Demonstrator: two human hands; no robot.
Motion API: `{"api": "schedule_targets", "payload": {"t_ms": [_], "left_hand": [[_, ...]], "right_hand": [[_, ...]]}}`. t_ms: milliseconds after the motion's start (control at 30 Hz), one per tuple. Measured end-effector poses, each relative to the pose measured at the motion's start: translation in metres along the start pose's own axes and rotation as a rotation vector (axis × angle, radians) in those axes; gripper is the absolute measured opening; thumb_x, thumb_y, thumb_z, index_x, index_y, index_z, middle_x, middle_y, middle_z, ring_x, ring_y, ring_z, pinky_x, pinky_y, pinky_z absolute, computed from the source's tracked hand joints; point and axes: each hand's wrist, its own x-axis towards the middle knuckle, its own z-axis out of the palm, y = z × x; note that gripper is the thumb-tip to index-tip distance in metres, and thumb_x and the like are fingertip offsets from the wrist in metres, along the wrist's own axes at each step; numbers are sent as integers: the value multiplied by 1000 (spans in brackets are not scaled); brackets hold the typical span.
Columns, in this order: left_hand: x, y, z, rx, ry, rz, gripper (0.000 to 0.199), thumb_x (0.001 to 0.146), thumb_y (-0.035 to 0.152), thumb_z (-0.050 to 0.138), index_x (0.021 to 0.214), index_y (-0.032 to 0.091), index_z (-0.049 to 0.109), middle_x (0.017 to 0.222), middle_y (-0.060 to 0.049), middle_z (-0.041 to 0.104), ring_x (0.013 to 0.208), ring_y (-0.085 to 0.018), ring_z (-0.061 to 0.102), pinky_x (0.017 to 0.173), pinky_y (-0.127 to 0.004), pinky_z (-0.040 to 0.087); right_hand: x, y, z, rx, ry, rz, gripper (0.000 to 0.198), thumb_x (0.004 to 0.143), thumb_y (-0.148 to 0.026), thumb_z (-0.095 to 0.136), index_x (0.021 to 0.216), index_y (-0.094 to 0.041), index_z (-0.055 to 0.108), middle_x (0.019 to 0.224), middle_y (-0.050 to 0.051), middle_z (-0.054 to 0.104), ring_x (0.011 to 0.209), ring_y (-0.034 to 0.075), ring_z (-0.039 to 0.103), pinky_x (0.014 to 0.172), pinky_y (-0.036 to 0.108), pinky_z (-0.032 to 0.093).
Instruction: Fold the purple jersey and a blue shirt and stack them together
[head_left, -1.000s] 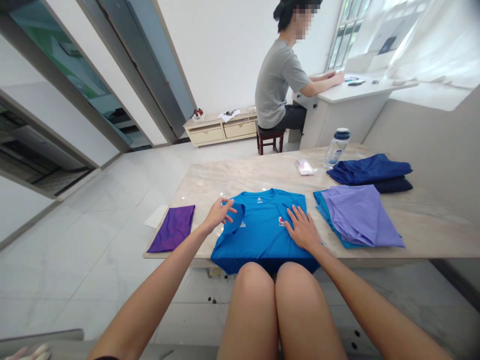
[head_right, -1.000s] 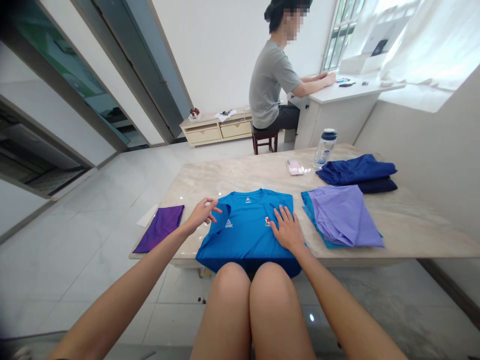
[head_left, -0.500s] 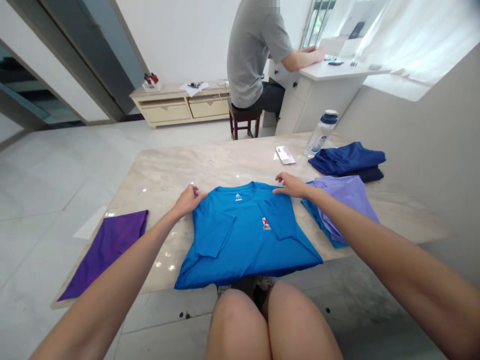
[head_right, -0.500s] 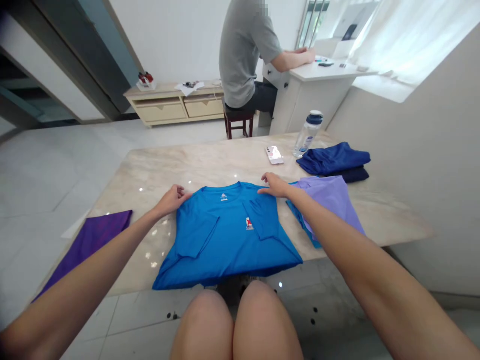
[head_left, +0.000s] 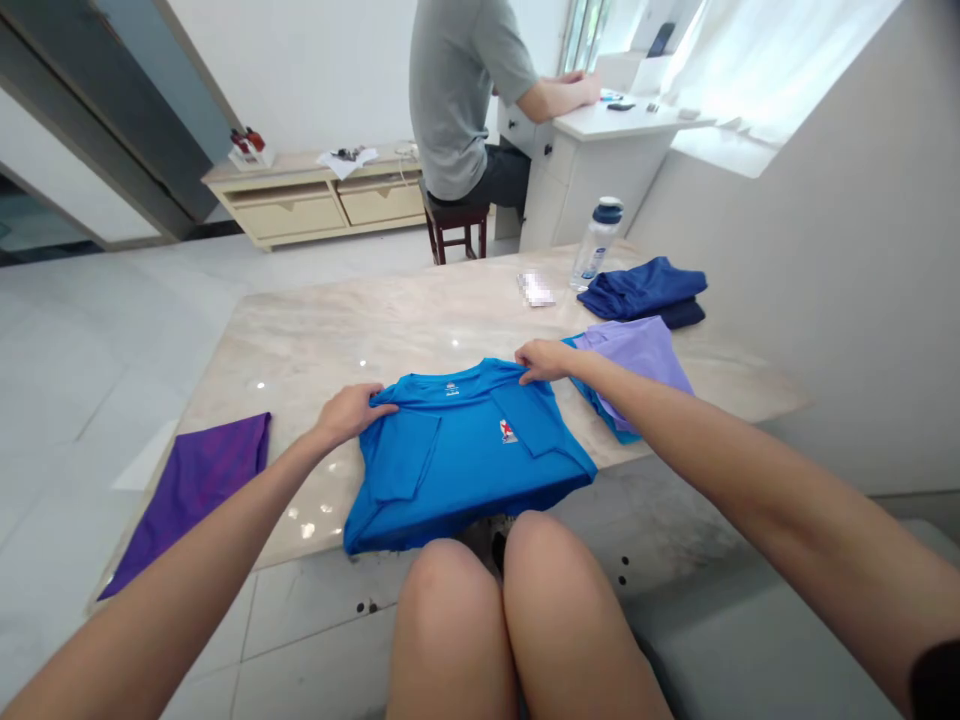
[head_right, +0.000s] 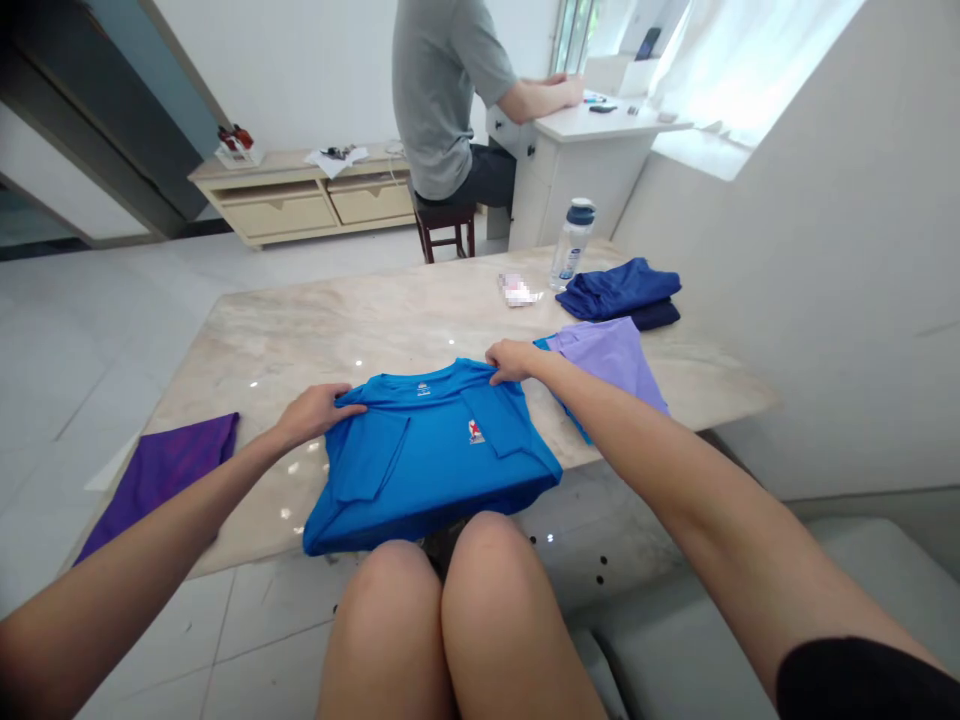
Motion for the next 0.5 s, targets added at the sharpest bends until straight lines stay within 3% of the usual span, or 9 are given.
{"api": "schedule_targets", "payload": {"t_ms": [133,233,400,500], "left_hand": [[6,1,-38,150,128,-82,38,92,65,67,93,27,73,91,-7,79,90,-31,73,65,-31,39],[31,7,-77,227,228,-114,34,94,60,70,95,27,74,96,-8,79,95,-32,73,69,-32,42],[83,22,-136,187,462,-165,41,99,52,72,120,17,77,114,-10,79,105,-28,66,92,-39,51],[104,24,-150,89,670,-191,45,101,48,71,129,13,75,126,-10,77,109,-25,63,103,-45,49]], "right_hand": [[-4,-13,-28,-58,233,108,31,97,-39,76,120,-19,76,127,16,78,114,31,72,84,32,51],[13,-23,-58,-68,359,180,30,99,-35,72,123,-18,76,128,20,78,117,35,73,92,39,55],[67,-32,-112,-37,696,262,23,104,-18,62,125,-10,68,123,20,76,120,34,70,107,50,52],[94,-27,-133,-9,893,282,25,104,-11,60,129,-11,62,121,16,73,121,32,67,111,56,47]]}}
